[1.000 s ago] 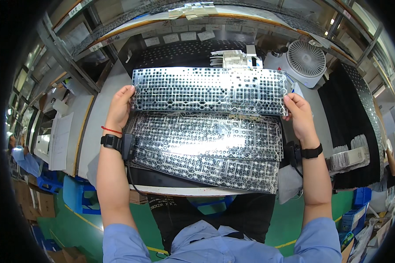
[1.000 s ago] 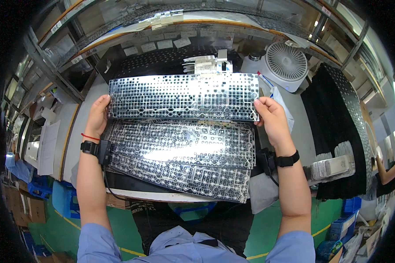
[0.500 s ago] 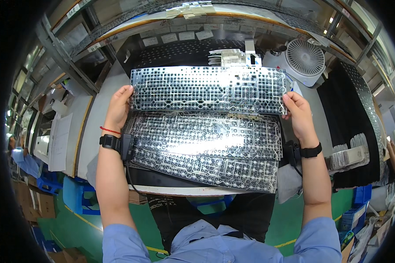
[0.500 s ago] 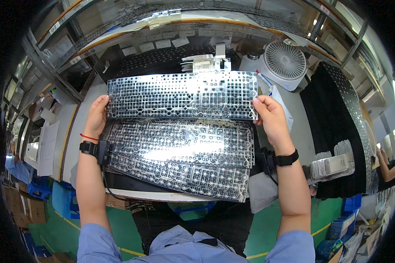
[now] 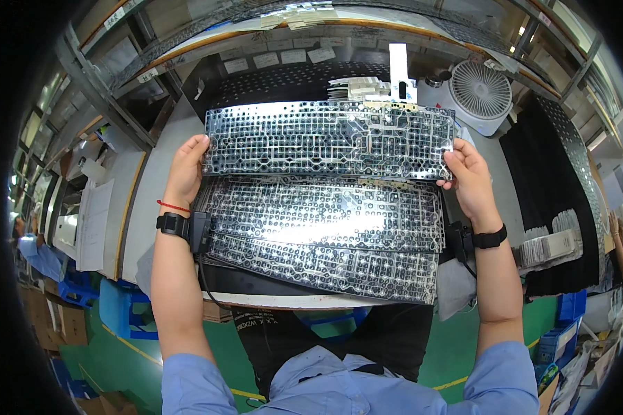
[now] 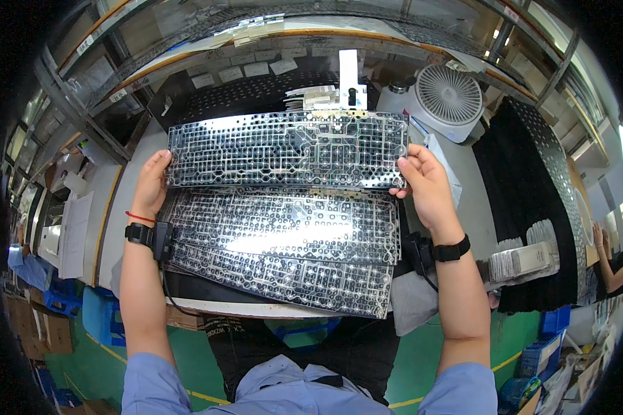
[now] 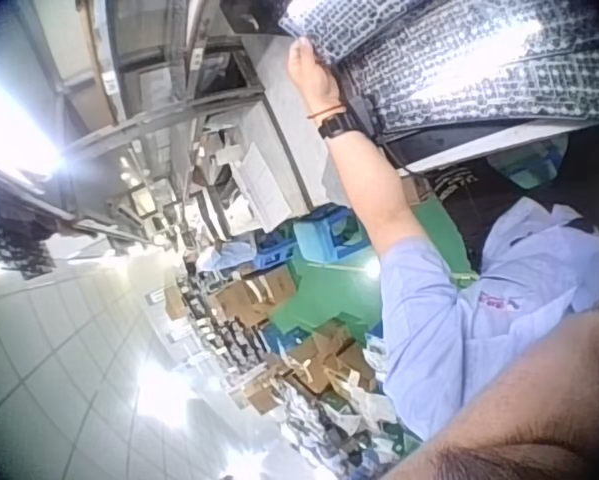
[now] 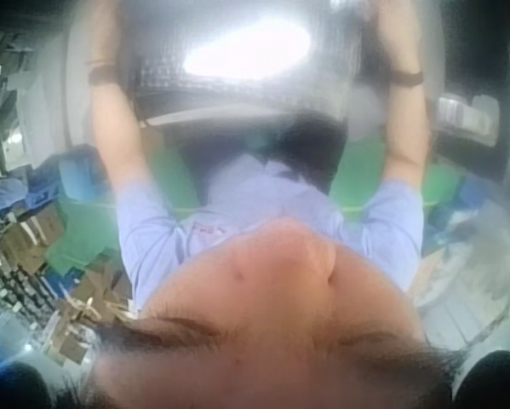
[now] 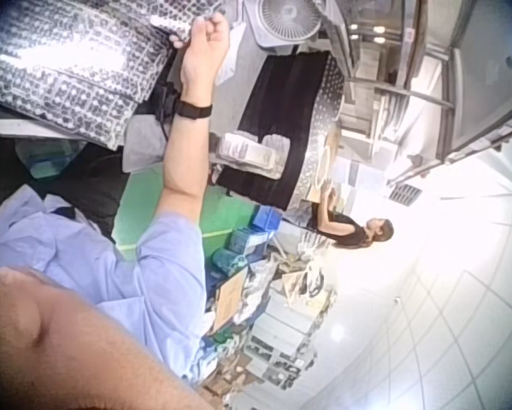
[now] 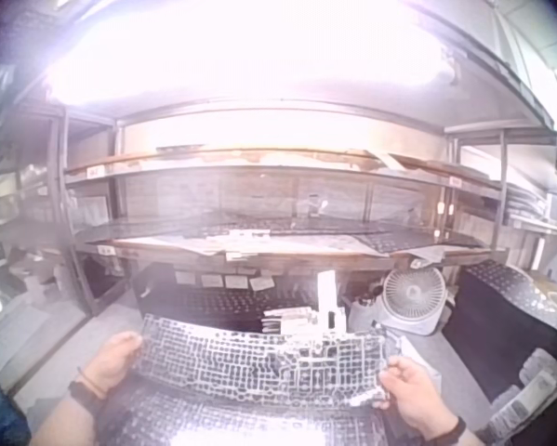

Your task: Inspecting and stacking metallic internal keyboard sheets on a workstation.

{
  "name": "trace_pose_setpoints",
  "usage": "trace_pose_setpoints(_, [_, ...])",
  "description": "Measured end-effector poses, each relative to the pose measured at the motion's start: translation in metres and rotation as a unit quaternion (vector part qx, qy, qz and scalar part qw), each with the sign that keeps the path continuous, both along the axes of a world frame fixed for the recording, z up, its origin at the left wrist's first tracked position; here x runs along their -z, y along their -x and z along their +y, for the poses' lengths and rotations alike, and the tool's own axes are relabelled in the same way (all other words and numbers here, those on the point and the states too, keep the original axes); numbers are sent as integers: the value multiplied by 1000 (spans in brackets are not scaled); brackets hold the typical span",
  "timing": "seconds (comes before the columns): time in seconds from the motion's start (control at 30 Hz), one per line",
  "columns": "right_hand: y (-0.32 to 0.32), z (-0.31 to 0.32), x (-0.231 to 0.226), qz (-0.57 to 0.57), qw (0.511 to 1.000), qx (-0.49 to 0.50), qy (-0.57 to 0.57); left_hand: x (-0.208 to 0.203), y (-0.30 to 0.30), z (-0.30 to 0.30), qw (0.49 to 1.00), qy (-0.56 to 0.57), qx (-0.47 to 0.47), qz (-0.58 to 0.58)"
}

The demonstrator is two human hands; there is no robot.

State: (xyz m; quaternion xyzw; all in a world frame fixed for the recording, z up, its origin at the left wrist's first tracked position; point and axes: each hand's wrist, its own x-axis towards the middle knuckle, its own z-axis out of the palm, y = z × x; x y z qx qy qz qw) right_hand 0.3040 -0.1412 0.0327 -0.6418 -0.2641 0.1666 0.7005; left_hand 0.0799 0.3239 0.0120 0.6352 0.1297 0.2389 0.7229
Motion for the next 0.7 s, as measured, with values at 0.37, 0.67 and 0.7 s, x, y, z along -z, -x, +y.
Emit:
trace_pose_setpoints(0.37, [5, -2, -6, 50, 997, -45, -34, -77, 5, -93, 823, -566, -37, 32])
trace_pose_setpoints(0.67, [-1, -9, -10, 65, 994, -80, 28, -53, 7, -167, 757, -626, 132, 130])
trace_pose_setpoints(0.7, [-3, -9, -8, 59, 994, -80, 39, -52, 12, -168, 767, -605, 149, 153])
